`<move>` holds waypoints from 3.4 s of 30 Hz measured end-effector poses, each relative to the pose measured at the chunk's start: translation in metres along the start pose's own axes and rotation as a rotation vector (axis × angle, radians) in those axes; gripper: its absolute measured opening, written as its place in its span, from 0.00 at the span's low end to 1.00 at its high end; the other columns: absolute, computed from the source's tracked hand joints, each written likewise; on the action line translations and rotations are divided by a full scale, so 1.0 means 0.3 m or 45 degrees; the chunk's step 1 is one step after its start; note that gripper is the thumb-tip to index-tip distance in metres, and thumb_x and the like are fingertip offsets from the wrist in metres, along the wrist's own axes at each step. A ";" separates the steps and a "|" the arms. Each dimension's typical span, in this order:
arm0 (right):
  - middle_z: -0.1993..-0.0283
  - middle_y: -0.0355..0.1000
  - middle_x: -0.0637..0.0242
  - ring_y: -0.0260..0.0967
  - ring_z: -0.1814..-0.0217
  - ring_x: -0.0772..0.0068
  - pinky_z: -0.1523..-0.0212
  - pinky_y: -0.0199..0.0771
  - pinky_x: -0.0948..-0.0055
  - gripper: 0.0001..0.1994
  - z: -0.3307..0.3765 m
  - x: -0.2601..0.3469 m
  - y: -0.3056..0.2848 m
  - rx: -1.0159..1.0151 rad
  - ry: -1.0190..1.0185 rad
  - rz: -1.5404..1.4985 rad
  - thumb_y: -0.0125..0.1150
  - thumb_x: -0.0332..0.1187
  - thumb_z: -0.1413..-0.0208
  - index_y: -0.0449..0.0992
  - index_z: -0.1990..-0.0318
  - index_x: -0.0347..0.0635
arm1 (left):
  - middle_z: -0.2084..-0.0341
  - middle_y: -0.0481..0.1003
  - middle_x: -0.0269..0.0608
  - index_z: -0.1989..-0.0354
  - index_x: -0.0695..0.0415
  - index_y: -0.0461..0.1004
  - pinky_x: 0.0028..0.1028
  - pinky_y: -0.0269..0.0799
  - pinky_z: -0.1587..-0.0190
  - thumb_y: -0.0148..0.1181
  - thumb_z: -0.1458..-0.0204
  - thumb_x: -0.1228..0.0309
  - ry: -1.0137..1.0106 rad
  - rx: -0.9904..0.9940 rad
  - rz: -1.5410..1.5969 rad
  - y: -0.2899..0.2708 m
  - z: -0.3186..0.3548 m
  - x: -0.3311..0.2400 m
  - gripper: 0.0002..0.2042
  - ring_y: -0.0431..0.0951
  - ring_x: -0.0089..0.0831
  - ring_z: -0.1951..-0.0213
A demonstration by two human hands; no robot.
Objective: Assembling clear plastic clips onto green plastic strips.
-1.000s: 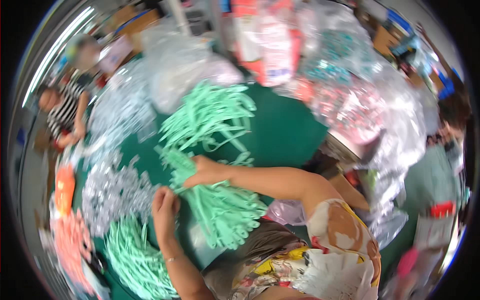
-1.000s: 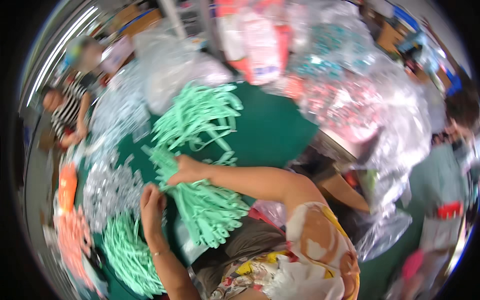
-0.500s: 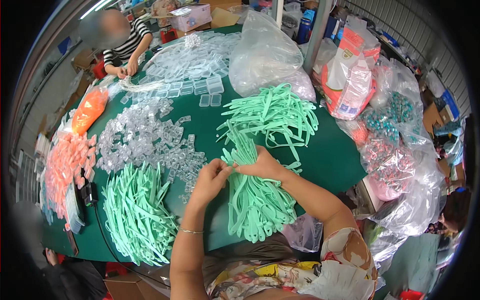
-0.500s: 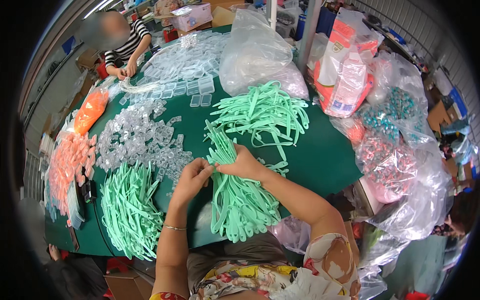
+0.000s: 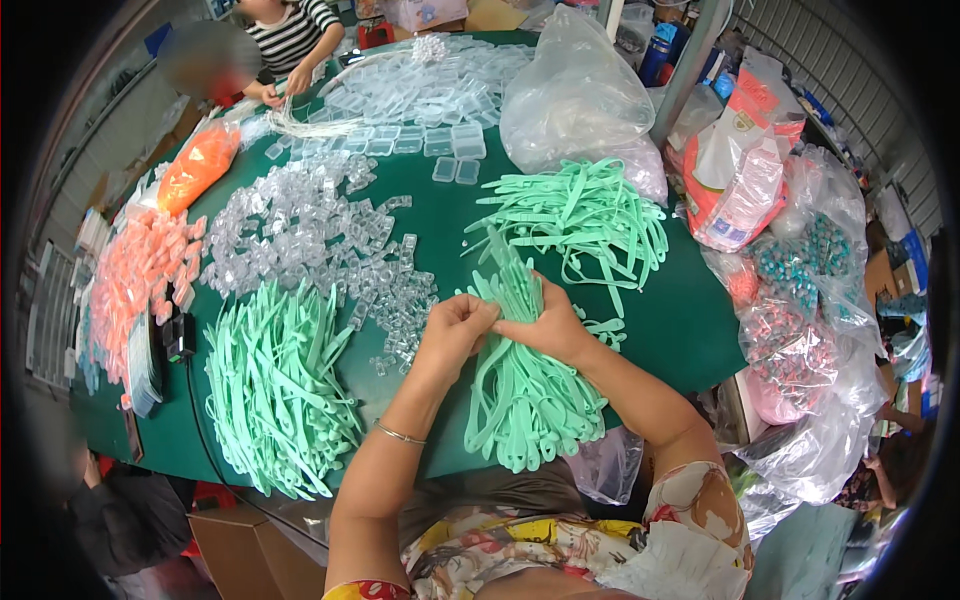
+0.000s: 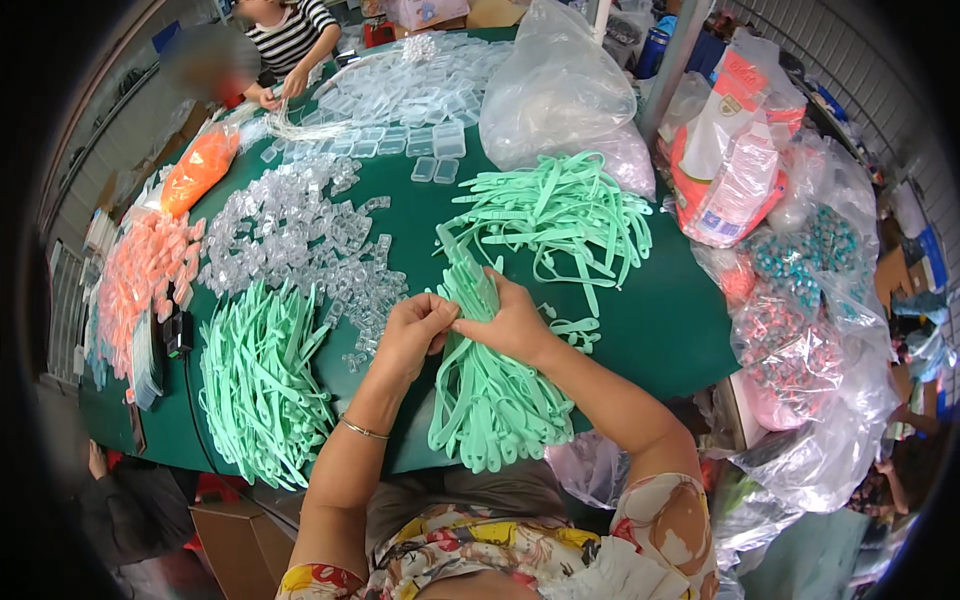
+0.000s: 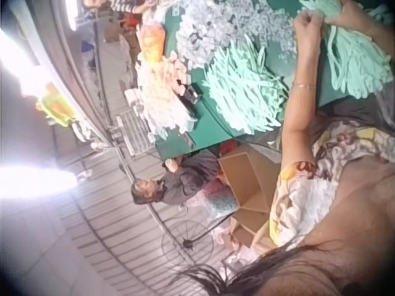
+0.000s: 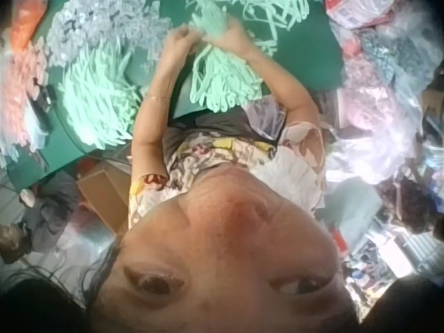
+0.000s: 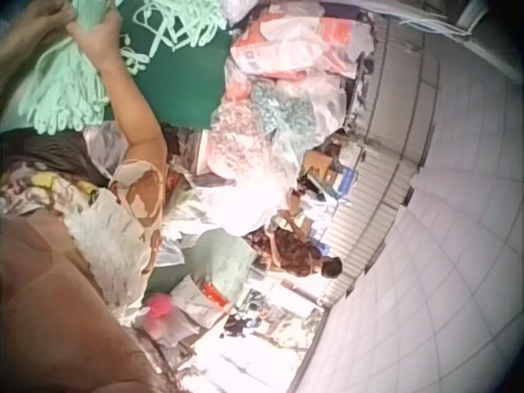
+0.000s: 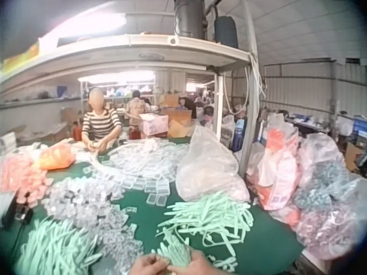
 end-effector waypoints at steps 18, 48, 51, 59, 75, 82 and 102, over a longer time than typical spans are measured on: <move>0.65 0.71 0.64 0.69 0.65 0.75 0.63 0.70 0.75 0.19 -0.022 0.031 -0.025 -0.050 0.264 -0.263 0.65 0.24 0.61 0.70 0.58 0.35 | 0.79 0.70 0.29 0.70 0.59 0.69 0.15 0.60 0.79 0.55 0.47 0.68 0.062 0.114 -0.105 -0.011 -0.006 -0.044 0.08 0.66 0.15 0.81; 0.63 0.72 0.69 0.69 0.61 0.79 0.58 0.69 0.77 0.20 -0.022 0.043 0.007 0.001 0.052 0.015 0.65 0.25 0.60 0.69 0.56 0.38 | 0.83 0.67 0.29 0.76 0.60 0.70 0.16 0.48 0.82 0.57 0.52 0.71 -0.077 0.001 0.022 -0.016 -0.015 -0.015 0.07 0.58 0.14 0.83; 0.63 0.72 0.68 0.69 0.62 0.79 0.59 0.69 0.77 0.21 -0.026 0.025 -0.003 -0.013 0.111 0.023 0.67 0.26 0.62 0.69 0.56 0.37 | 0.83 0.67 0.29 0.76 0.60 0.70 0.16 0.48 0.81 0.56 0.51 0.72 0.001 -0.047 0.077 -0.028 -0.014 -0.023 0.06 0.57 0.14 0.83; 0.63 0.72 0.66 0.70 0.62 0.77 0.59 0.69 0.75 0.21 -0.035 0.016 -0.019 -0.051 0.187 0.112 0.67 0.27 0.62 0.70 0.57 0.36 | 0.83 0.65 0.28 0.75 0.60 0.70 0.16 0.49 0.81 0.56 0.51 0.72 0.123 -0.167 0.100 -0.058 -0.010 -0.058 0.06 0.58 0.14 0.83; 0.71 0.71 0.65 0.70 0.73 0.74 0.70 0.71 0.76 0.14 -0.031 -0.004 -0.042 -0.117 0.275 -0.439 0.66 0.24 0.58 0.71 0.62 0.36 | 0.74 0.72 0.30 0.65 0.62 0.72 0.19 0.65 0.73 0.58 0.54 0.75 0.544 -0.395 -0.827 -0.214 -0.013 -0.174 0.08 0.69 0.18 0.74; 0.70 0.71 0.63 0.70 0.73 0.74 0.71 0.71 0.76 0.14 -0.037 -0.007 -0.033 -0.092 0.291 -0.451 0.66 0.24 0.57 0.71 0.61 0.35 | 0.79 0.74 0.40 0.76 0.59 0.74 0.30 0.68 0.70 0.64 0.66 0.73 0.403 -0.202 -1.615 -0.208 0.041 -0.170 0.08 0.73 0.36 0.76; 0.63 0.73 0.65 0.71 0.65 0.75 0.62 0.71 0.75 0.19 -0.028 0.019 -0.021 -0.015 0.280 -0.404 0.66 0.22 0.61 0.72 0.57 0.36 | 0.76 0.73 0.34 0.69 0.62 0.72 0.16 0.61 0.76 0.58 0.49 0.69 -0.019 0.032 0.043 -0.107 -0.019 -0.059 0.08 0.67 0.17 0.78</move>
Point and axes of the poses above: each hand's wrist, its own z-axis away from the middle knuckle, its own y-axis out of the palm, x = y × z, the point moved 6 cm from there along -z, towards the middle knuckle
